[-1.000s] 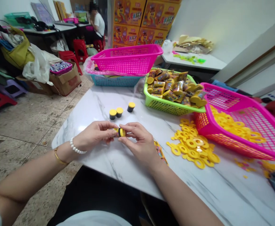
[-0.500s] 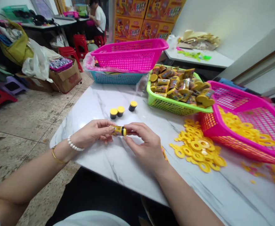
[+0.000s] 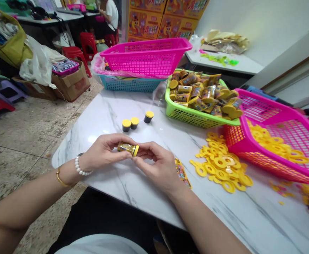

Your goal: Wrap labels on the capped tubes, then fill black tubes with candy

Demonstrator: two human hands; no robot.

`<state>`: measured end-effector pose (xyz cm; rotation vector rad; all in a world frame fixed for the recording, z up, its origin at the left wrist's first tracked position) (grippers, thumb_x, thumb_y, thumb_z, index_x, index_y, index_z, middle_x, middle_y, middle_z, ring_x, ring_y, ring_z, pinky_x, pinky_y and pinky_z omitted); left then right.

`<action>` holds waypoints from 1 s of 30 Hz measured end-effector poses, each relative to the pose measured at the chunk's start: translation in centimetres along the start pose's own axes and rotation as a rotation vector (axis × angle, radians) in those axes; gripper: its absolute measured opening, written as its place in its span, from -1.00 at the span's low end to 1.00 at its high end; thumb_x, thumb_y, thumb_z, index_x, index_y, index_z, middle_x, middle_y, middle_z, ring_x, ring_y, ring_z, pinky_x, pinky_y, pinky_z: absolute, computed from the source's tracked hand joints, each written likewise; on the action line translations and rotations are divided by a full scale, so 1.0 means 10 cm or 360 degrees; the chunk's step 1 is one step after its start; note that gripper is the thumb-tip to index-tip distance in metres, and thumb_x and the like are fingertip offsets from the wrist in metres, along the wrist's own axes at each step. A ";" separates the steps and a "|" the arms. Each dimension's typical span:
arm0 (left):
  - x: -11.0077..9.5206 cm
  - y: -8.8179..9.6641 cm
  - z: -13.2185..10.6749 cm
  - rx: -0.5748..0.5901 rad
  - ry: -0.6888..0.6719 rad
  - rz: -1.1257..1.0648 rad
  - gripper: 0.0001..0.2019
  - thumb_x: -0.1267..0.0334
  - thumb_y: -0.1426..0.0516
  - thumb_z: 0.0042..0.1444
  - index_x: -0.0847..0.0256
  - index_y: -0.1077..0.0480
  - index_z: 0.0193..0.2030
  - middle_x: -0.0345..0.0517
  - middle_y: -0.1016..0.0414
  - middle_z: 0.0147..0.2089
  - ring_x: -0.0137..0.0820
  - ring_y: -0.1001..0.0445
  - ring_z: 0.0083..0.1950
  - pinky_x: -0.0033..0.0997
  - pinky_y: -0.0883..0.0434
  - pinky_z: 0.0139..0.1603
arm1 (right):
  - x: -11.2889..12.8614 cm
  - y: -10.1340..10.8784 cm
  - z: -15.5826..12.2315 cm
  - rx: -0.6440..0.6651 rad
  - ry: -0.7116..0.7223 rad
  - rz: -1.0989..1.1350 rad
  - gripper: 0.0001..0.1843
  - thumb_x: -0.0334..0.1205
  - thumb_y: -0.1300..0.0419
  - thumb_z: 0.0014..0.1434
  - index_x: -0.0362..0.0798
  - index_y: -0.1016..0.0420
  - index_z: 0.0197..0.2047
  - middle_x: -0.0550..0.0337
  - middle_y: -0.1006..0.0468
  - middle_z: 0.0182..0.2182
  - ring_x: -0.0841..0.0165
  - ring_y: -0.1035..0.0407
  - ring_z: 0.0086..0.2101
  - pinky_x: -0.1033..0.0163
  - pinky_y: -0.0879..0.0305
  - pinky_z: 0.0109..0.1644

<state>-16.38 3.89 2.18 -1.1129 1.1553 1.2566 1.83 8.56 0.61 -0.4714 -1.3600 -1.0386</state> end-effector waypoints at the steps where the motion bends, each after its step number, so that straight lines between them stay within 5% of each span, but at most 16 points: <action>1: 0.01 -0.01 0.00 0.0020 0.0036 -0.0035 -0.77 0.36 -0.33 0.00 0.21 -0.60 -0.15 -0.04 -0.62 -0.15 -0.36 -0.53 -0.14 -0.40 -0.42 -0.05 | 0.01 0.00 -0.01 -0.0009 0.0029 -0.0034 -0.73 -0.24 -0.38 0.13 0.02 -0.53 -0.08 0.15 -0.64 -0.23 0.31 -0.58 -0.28 0.15 -0.59 -0.11; 10: 0.07 0.02 0.03 -0.0052 0.0391 -0.0203 -0.68 0.22 -0.33 0.02 0.30 -0.50 -0.09 -0.05 -0.57 -0.28 -0.47 -0.45 -0.43 -0.46 -0.41 -0.39 | 0.05 0.04 0.01 -0.0074 0.0249 -0.0167 -0.73 -0.33 -0.33 0.16 0.06 -0.53 -0.06 0.13 -0.57 -0.13 0.30 -0.55 -0.20 0.10 -0.58 -0.05; 16: 0.05 0.04 0.02 -0.0078 0.0229 -0.0064 -0.76 0.24 -0.32 0.03 0.29 -0.54 -0.16 -0.06 -0.57 -0.32 -0.46 -0.44 -0.40 -0.46 -0.38 -0.34 | -0.02 -0.02 0.03 -0.0188 -0.0416 0.0276 -0.70 -0.06 -0.44 0.03 -0.06 -0.59 -0.24 0.11 -0.67 -0.41 0.31 -0.59 -0.43 0.22 -0.60 -0.32; 21: -0.01 0.04 -0.01 -0.0075 -0.0060 0.0352 -0.79 0.30 -0.32 0.04 0.21 -0.60 -0.15 -0.04 -0.59 -0.22 -0.42 -0.43 -0.28 -0.45 -0.37 -0.23 | -0.11 -0.10 0.09 -0.0054 -0.0884 0.0818 -0.58 0.06 -0.52 -0.13 -0.11 -0.56 -0.43 0.15 -0.63 -0.54 0.38 -0.57 -0.51 0.33 -0.58 -0.38; 26: 0.04 0.03 0.02 0.0006 0.0079 0.0078 -0.76 0.22 -0.32 0.07 0.25 -0.56 -0.13 -0.07 -0.55 -0.32 -0.44 -0.43 -0.34 -0.46 -0.38 -0.28 | -0.12 -0.08 0.10 0.0209 -0.0942 0.0966 -0.51 0.18 -0.44 -0.03 -0.13 -0.55 -0.42 0.10 -0.63 -0.52 0.40 -0.55 -0.55 0.39 -0.53 -0.47; 30: 0.13 0.00 0.04 0.0100 0.0385 -0.0177 -0.61 -0.04 -0.30 0.09 0.30 -0.47 -0.20 -0.11 -0.50 -0.42 -0.50 -0.41 -0.50 -0.49 -0.37 -0.45 | -0.05 -0.01 0.11 0.0123 -0.0727 0.0807 -0.58 0.05 -0.47 -0.01 -0.07 -0.63 -0.19 0.15 -0.68 -0.38 0.40 -0.58 -0.45 0.31 -0.58 -0.32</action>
Point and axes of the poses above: each hand's wrist, its own z-axis towards the middle knuckle, its own y-axis out of the back of the hand, x = y × z, the point moved 3 cm from there along z, towards the middle knuckle
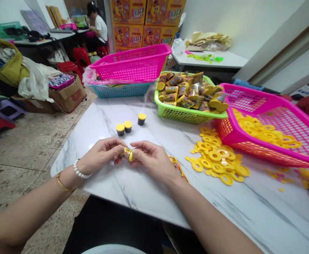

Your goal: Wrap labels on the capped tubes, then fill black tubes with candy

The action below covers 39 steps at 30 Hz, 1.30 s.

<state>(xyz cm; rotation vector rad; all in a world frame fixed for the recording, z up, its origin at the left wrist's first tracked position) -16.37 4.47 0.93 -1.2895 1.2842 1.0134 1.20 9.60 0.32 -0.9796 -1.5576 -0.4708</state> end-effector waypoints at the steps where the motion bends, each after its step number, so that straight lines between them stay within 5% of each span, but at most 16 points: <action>1: 0.01 0.00 0.00 0.0011 0.0045 -0.0025 -0.57 -0.10 -0.29 0.07 0.30 -0.45 -0.22 -0.14 -0.48 -0.46 -0.50 -0.40 -0.53 -0.50 -0.36 -0.48 | 0.02 0.01 -0.01 -0.0005 0.0071 -0.0031 -0.59 -0.01 -0.48 0.00 -0.03 -0.64 -0.13 0.17 -0.69 -0.32 0.40 -0.59 -0.40 0.29 -0.59 -0.26; 7: -0.01 -0.03 -0.01 0.0178 0.0147 -0.0237 -0.45 -0.19 -0.33 -0.04 0.29 -0.43 -0.18 -0.16 -0.50 -0.45 -0.52 -0.43 -0.54 -0.54 -0.38 -0.52 | 0.05 0.01 -0.05 0.0127 0.0296 -0.0188 -0.72 -0.14 -0.47 0.03 0.09 -0.71 -0.14 0.16 -0.67 -0.21 0.36 -0.58 -0.31 0.22 -0.59 -0.18; 13: 0.00 -0.06 0.03 0.0153 0.0119 -0.0312 -0.49 -0.14 -0.37 -0.08 0.26 -0.35 -0.30 -0.16 -0.52 -0.45 -0.53 -0.44 -0.54 -0.55 -0.38 -0.53 | -0.02 -0.01 -0.02 -0.0198 0.0363 -0.0110 -0.80 -0.04 -0.47 0.01 0.04 -0.71 -0.32 0.16 -0.62 -0.27 0.35 -0.56 -0.37 0.24 -0.62 -0.34; 19: 0.06 -0.06 0.05 0.0026 0.0196 -0.0233 -0.51 -0.19 -0.27 0.05 0.25 -0.31 -0.36 -0.29 -0.38 -0.62 -0.58 -0.28 -0.69 -0.59 -0.24 -0.66 | 0.01 -0.02 -0.09 -0.0267 0.0697 -0.0539 -0.64 -0.15 -0.42 0.10 0.07 -0.61 0.00 0.15 -0.64 -0.17 0.33 -0.59 -0.26 0.18 -0.63 -0.16; 24: 0.04 -0.02 0.04 0.0041 0.0099 -0.0218 -0.59 -0.04 -0.33 0.01 0.29 -0.39 -0.28 -0.21 -0.44 -0.48 -0.51 -0.42 -0.49 -0.53 -0.35 -0.48 | 0.00 -0.02 -0.16 -0.0380 0.0906 -0.0775 -0.72 -0.25 -0.41 0.11 0.03 -0.63 -0.07 0.11 -0.65 -0.18 0.30 -0.59 -0.22 0.20 -0.61 -0.14; 27: 0.02 -0.02 0.03 0.0031 -0.0069 -0.0080 -0.70 0.15 -0.32 0.00 0.29 -0.42 -0.22 -0.19 -0.46 -0.38 -0.48 -0.43 -0.38 -0.47 -0.39 -0.32 | 0.00 -0.01 -0.14 -0.0458 0.0693 -0.0631 -0.71 -0.17 -0.46 0.05 -0.02 -0.66 -0.14 0.11 -0.69 -0.29 0.31 -0.60 -0.32 0.23 -0.61 -0.20; 33: -0.09 -0.03 -0.09 -0.0192 -0.0711 0.0789 -0.82 0.23 -0.25 0.07 0.23 -0.49 -0.19 -0.15 -0.51 -0.29 -0.42 -0.40 -0.29 -0.39 -0.36 -0.19 | -0.09 -0.04 -0.04 -0.0286 -0.0260 0.0132 -0.53 0.06 -0.57 -0.24 -0.15 -0.60 -0.47 0.09 -0.64 -0.56 0.40 -0.54 -0.56 0.40 -0.55 -0.43; 36: -0.11 -0.04 -0.11 -0.0187 -0.0699 0.0811 -0.82 0.21 -0.26 0.06 0.23 -0.50 -0.21 -0.17 -0.50 -0.34 -0.44 -0.39 -0.34 -0.42 -0.35 -0.23 | -0.11 -0.05 -0.06 -0.0246 -0.0236 0.0131 -0.56 0.04 -0.57 -0.20 -0.14 -0.60 -0.44 0.10 -0.65 -0.54 0.42 -0.54 -0.54 0.43 -0.53 -0.40; 39: -0.06 -0.06 -0.06 -0.0062 -0.0326 0.0470 -0.76 0.10 -0.25 0.09 0.25 -0.48 -0.26 -0.21 -0.45 -0.44 -0.46 -0.41 -0.41 -0.47 -0.34 -0.36 | -0.07 -0.02 -0.09 -0.0268 0.0074 -0.0091 -0.67 -0.03 -0.52 -0.06 -0.09 -0.63 -0.35 0.14 -0.67 -0.48 0.42 -0.56 -0.50 0.39 -0.55 -0.34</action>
Point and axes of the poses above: each hand's wrist, its own z-axis towards the middle knuckle, its own y-axis out of the back of the hand, x = y × z, the point moved 3 cm from there along z, towards the middle knuckle
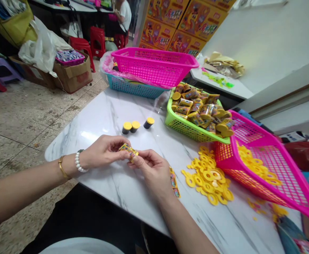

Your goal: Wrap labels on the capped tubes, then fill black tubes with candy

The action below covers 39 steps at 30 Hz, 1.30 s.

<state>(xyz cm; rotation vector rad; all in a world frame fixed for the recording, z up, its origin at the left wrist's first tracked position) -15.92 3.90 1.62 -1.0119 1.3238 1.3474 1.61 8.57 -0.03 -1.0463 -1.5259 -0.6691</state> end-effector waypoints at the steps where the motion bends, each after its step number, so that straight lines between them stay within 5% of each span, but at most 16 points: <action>1: 0.02 -0.02 0.02 0.0072 0.0141 -0.0143 -0.73 0.05 -0.24 0.10 0.26 -0.46 -0.28 -0.21 -0.44 -0.47 -0.47 -0.42 -0.44 -0.49 -0.34 -0.40 | 0.02 0.01 -0.01 0.0030 0.0073 -0.0066 -0.70 -0.04 -0.49 -0.01 -0.08 -0.64 -0.32 0.15 -0.68 -0.46 0.41 -0.56 -0.49 0.36 -0.56 -0.33; 6: 0.08 -0.03 0.07 0.0197 0.0536 -0.0448 -0.58 -0.10 -0.25 0.10 0.28 -0.37 -0.40 -0.24 -0.40 -0.60 -0.54 -0.36 -0.62 -0.55 -0.30 -0.57 | 0.08 0.03 0.01 0.0314 0.0266 -0.0233 -0.65 -0.15 -0.46 0.06 0.06 -0.66 -0.05 0.18 -0.68 -0.33 0.38 -0.56 -0.42 0.25 -0.60 -0.30; 13: 0.08 -0.06 0.03 0.0485 0.0539 -0.0838 -0.40 -0.29 -0.31 -0.10 0.27 -0.34 -0.31 -0.19 -0.48 -0.54 -0.51 -0.41 -0.66 -0.57 -0.28 -0.66 | 0.01 0.03 0.00 0.0267 0.0514 -0.0077 -0.94 -0.24 -0.43 0.10 0.08 -0.70 -0.30 0.27 -0.58 -0.45 0.46 -0.49 -0.56 0.34 -0.51 -0.49; 19: 0.11 -0.10 0.06 0.0402 0.0526 -0.0961 -0.41 -0.23 -0.37 -0.15 0.27 -0.32 -0.31 -0.19 -0.52 -0.52 -0.51 -0.46 -0.62 -0.58 -0.37 -0.63 | 0.10 0.02 -0.03 0.0229 0.0752 -0.0403 -0.79 -0.25 -0.43 0.10 0.14 -0.69 -0.16 0.18 -0.62 -0.25 0.37 -0.55 -0.26 0.31 -0.55 -0.25; 22: 0.12 -0.11 0.06 0.0422 0.0549 -0.0991 -0.42 -0.19 -0.40 -0.17 0.26 -0.32 -0.30 -0.20 -0.53 -0.52 -0.53 -0.45 -0.63 -0.62 -0.32 -0.65 | 0.16 -0.03 -0.08 0.0122 0.0926 -0.0488 -0.84 -0.27 -0.48 0.02 0.11 -0.70 -0.27 0.21 -0.60 -0.37 0.37 -0.52 -0.36 0.29 -0.52 -0.32; 27: 0.11 -0.10 0.06 0.0316 0.0727 -0.0835 -0.46 -0.28 -0.26 0.01 0.23 -0.30 -0.39 -0.30 -0.38 -0.68 -0.56 -0.25 -0.79 -0.63 -0.10 -0.80 | 0.13 -0.03 -0.10 -0.0046 0.0716 -0.0446 -0.95 -0.26 -0.43 0.09 0.06 -0.65 -0.37 0.28 -0.53 -0.48 0.42 -0.49 -0.53 0.28 -0.51 -0.42; 32: 0.06 -0.10 0.04 0.0219 0.0809 -0.0673 -0.46 -0.31 -0.22 0.04 0.21 -0.29 -0.40 -0.38 -0.29 -0.73 -0.59 -0.12 -0.83 -0.61 0.00 -0.83 | 0.15 -0.01 -0.10 0.0149 0.0898 -0.0511 -0.59 -0.36 -0.43 0.06 0.24 -0.65 -0.03 0.17 -0.53 -0.10 0.32 -0.54 -0.19 0.24 -0.60 -0.22; 39: 0.07 -0.08 0.04 0.0489 0.0780 -0.1059 -0.52 -0.18 -0.28 0.06 0.28 -0.39 -0.34 -0.21 -0.47 -0.63 -0.52 -0.35 -0.72 -0.60 -0.26 -0.74 | 0.13 -0.02 -0.07 0.0123 0.0770 -0.0458 -0.70 -0.35 -0.39 0.13 0.20 -0.67 -0.09 0.22 -0.60 -0.23 0.39 -0.56 -0.39 0.24 -0.61 -0.31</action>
Point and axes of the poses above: each hand's wrist, its own z-axis towards the middle knuckle, its own y-axis out of the back of the hand, x = y × z, the point moved 3 cm from there along z, towards the middle knuckle
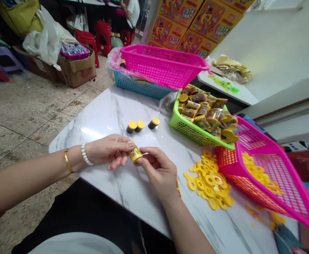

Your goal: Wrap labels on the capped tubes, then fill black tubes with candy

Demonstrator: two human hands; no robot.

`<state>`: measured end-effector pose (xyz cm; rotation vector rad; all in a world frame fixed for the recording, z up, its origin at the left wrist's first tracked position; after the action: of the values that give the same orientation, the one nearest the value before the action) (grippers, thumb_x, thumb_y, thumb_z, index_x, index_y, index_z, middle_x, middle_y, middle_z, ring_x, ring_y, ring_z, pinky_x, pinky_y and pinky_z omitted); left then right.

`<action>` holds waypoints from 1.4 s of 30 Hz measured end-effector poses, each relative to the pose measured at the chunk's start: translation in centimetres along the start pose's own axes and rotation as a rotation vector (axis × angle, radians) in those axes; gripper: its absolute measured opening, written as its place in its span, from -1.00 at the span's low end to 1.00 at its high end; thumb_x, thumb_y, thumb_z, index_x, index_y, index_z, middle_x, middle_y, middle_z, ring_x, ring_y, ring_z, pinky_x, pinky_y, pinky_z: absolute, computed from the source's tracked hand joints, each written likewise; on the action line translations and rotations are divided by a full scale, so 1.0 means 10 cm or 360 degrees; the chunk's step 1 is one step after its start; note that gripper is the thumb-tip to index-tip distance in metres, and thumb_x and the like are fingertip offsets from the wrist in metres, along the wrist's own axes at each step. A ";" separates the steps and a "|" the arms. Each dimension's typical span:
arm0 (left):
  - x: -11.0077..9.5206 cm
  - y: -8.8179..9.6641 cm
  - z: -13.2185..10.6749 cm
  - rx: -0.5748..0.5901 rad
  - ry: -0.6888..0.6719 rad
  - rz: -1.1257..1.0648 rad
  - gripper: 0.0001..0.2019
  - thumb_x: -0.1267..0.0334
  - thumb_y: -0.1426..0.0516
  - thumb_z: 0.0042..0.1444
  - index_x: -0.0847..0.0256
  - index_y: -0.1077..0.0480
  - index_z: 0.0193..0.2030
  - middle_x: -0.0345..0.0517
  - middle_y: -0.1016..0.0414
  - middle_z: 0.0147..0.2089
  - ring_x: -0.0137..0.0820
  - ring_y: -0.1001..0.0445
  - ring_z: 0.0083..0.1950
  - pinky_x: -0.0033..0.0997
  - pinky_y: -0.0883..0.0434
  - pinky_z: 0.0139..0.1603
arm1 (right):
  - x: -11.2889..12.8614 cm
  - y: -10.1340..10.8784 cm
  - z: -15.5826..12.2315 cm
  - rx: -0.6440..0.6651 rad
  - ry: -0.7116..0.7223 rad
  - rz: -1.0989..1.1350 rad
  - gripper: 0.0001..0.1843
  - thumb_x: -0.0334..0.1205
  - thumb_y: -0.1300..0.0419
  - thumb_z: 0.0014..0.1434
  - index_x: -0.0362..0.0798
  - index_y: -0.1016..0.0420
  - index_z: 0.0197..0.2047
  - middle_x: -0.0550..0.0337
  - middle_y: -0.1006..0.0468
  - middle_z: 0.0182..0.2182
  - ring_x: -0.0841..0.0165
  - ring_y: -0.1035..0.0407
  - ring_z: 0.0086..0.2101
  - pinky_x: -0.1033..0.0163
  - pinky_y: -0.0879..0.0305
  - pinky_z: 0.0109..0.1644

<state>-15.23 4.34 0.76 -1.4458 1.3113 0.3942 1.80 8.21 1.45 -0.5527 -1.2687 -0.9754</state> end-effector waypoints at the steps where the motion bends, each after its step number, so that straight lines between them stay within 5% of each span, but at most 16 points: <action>1: 0.01 0.00 0.00 -0.0007 0.0014 0.0017 -0.52 -0.17 -0.28 0.06 0.29 -0.39 -0.36 -0.21 -0.46 -0.64 -0.52 -0.35 -0.73 -0.61 -0.25 -0.75 | 0.00 0.00 0.00 -0.0009 -0.0006 0.0007 -0.71 -0.34 -0.39 0.13 0.18 -0.67 -0.10 0.22 -0.60 -0.23 0.39 -0.57 -0.40 0.23 -0.62 -0.31; 8: 0.03 -0.01 0.04 -0.0060 0.0017 0.0128 -0.40 -0.34 -0.26 -0.06 0.28 -0.38 -0.41 -0.23 -0.43 -0.67 -0.53 -0.34 -0.74 -0.60 -0.24 -0.75 | -0.04 -0.01 -0.04 -0.0200 -0.0026 0.0161 -0.92 -0.29 -0.42 0.10 0.08 -0.68 -0.29 0.21 -0.53 -0.27 0.38 -0.53 -0.47 0.15 -0.65 -0.43; 18: 0.07 -0.02 -0.01 -0.0011 -0.0043 0.0107 -0.38 -0.37 -0.28 -0.12 0.25 -0.34 -0.38 -0.26 -0.42 -0.66 -0.54 -0.31 -0.75 -0.64 -0.21 -0.79 | 0.03 -0.06 -0.04 0.0064 -0.0011 0.0130 -0.90 -0.27 -0.36 0.16 0.09 -0.70 -0.24 0.16 -0.51 -0.14 0.43 -0.55 -0.48 0.24 -0.62 -0.39; 25: 0.12 -0.01 0.03 -0.0066 -0.0034 0.0104 -0.29 -0.48 -0.19 -0.15 0.21 -0.28 -0.27 -0.23 -0.44 -0.65 -0.52 -0.28 -0.76 -0.62 -0.19 -0.80 | 0.22 -0.11 0.00 0.0086 0.0425 -0.0534 -0.72 -0.42 -0.34 0.05 0.04 -0.61 -0.14 0.10 -0.58 -0.19 0.31 -0.55 -0.23 0.29 -0.59 -0.24; 29: 0.17 0.00 0.05 -0.0092 -0.0007 0.0086 -0.24 -0.47 -0.21 -0.16 0.17 -0.22 -0.09 -0.22 -0.48 -0.60 -0.46 -0.33 -0.72 -0.59 -0.24 -0.76 | 0.37 0.24 0.29 -0.0144 0.0416 -0.0799 -0.91 -0.29 -0.32 0.13 0.02 -0.58 -0.24 0.15 -0.61 -0.29 0.35 -0.54 -0.34 0.29 -0.55 -0.31; 34: 0.19 0.01 0.08 -0.0041 -0.0013 0.0185 -0.24 -0.42 -0.26 -0.19 0.16 -0.19 -0.10 -0.23 -0.47 -0.59 -0.47 -0.34 -0.71 -0.58 -0.25 -0.74 | 0.60 1.17 1.16 -0.0825 0.0536 -0.1539 -0.75 -0.05 -0.30 0.11 -0.03 -0.60 -0.22 0.09 -0.65 -0.33 0.27 -0.52 -0.38 0.14 -0.48 -0.22; 37: 0.15 0.04 0.07 -0.0062 -0.0058 0.0198 -0.26 -0.39 -0.27 -0.17 0.18 -0.21 -0.10 -0.24 -0.47 -0.58 -0.49 -0.34 -0.70 -0.58 -0.25 -0.73 | 0.67 1.57 1.63 -0.0916 0.0450 -0.1647 -0.76 -0.12 -0.30 0.04 -0.09 -0.63 -0.27 -0.03 -0.67 -0.29 0.21 -0.52 -0.36 0.10 -0.41 -0.18; 39: 0.12 0.05 0.04 -0.0091 -0.0090 0.0212 -0.29 -0.35 -0.28 -0.15 0.20 -0.24 -0.11 -0.24 -0.47 -0.56 -0.50 -0.34 -0.70 -0.58 -0.26 -0.72 | 0.67 1.66 1.75 -0.0903 0.0350 -0.1666 -0.77 -0.12 -0.30 0.03 -0.11 -0.65 -0.33 -0.03 -0.66 -0.39 0.17 -0.52 -0.38 0.10 -0.38 -0.20; 42: 0.05 0.11 0.01 -0.0294 -0.0193 0.0292 -0.40 -0.26 -0.30 -0.10 0.24 -0.32 -0.18 -0.26 -0.45 -0.57 -0.54 -0.32 -0.69 -0.60 -0.26 -0.71 | 0.62 1.50 1.59 -0.0871 0.0310 -0.1642 -0.70 -0.04 -0.23 0.13 -0.09 -0.67 -0.30 0.03 -0.66 -0.44 0.20 -0.51 -0.39 0.15 -0.35 -0.24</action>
<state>-15.95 4.42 -0.15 -1.4329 1.3405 0.7297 6.01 26.89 13.75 -0.1605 -1.0797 -2.2182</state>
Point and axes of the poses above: each hand's wrist, its own z-axis towards the middle knuckle, its own y-axis out of the back of the hand, x = y × z, the point moved 3 cm from there along z, towards the middle knuckle
